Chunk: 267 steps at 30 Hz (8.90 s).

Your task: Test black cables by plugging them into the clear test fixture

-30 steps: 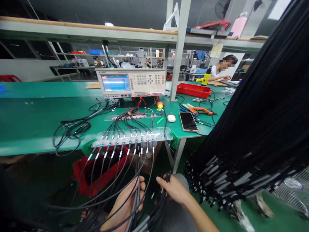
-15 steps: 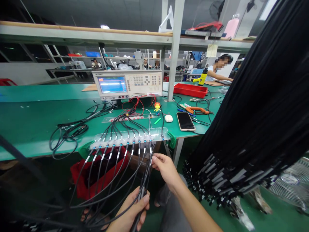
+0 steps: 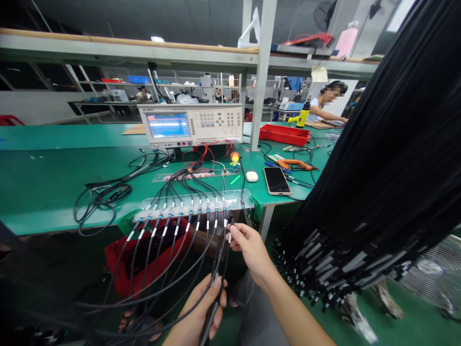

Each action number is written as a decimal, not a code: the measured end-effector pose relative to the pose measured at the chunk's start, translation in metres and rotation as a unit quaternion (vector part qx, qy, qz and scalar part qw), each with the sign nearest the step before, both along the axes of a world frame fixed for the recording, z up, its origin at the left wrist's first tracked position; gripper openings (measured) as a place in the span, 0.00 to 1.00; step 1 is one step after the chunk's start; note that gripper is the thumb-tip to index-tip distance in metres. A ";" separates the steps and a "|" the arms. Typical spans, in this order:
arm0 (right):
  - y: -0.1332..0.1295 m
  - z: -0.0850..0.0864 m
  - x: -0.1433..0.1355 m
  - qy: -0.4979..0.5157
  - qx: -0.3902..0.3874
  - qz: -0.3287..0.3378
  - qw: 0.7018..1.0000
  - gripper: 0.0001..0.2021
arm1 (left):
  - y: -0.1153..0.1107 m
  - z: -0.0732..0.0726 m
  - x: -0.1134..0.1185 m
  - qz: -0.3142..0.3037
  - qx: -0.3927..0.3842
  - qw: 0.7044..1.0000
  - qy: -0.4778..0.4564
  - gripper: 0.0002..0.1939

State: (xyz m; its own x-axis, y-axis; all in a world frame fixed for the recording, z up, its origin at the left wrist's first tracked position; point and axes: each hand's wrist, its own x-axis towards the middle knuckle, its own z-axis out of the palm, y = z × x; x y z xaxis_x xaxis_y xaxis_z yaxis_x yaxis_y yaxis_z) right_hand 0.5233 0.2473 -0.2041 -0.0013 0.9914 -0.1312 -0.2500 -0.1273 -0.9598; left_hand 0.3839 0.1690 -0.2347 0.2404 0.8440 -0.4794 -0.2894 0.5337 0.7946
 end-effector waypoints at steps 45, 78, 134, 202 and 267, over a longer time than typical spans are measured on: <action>0.032 0.012 0.019 0.072 -0.052 -0.106 0.990 0.17 | -0.001 -0.007 0.007 0.051 -0.008 0.997 -0.064 0.20; 0.036 0.014 0.021 0.012 -0.033 -0.055 0.998 0.21 | -0.003 -0.001 0.004 0.025 0.008 0.998 -0.054 0.17; 0.028 0.009 0.014 0.066 -0.027 -0.123 0.990 0.14 | 0.004 0.002 -0.002 0.049 -0.024 0.996 -0.077 0.17; 0.017 0.010 0.011 0.026 -0.025 -0.072 0.997 0.21 | 0.003 0.020 0.000 0.093 0.016 0.995 0.009 0.18; 0.030 0.011 0.015 0.208 -0.109 -0.079 0.969 0.13 | 0.028 -0.006 -0.074 0.387 -0.050 0.863 -0.320 0.20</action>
State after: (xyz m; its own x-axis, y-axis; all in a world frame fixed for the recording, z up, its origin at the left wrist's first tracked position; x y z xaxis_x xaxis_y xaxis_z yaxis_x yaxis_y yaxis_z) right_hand 0.5384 0.2774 -0.1934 0.0512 0.9320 -0.3588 -0.6427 -0.2442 -0.7261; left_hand 0.3095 0.1969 -0.2402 -0.1347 0.8322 -0.5379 -0.9528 0.0402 0.3008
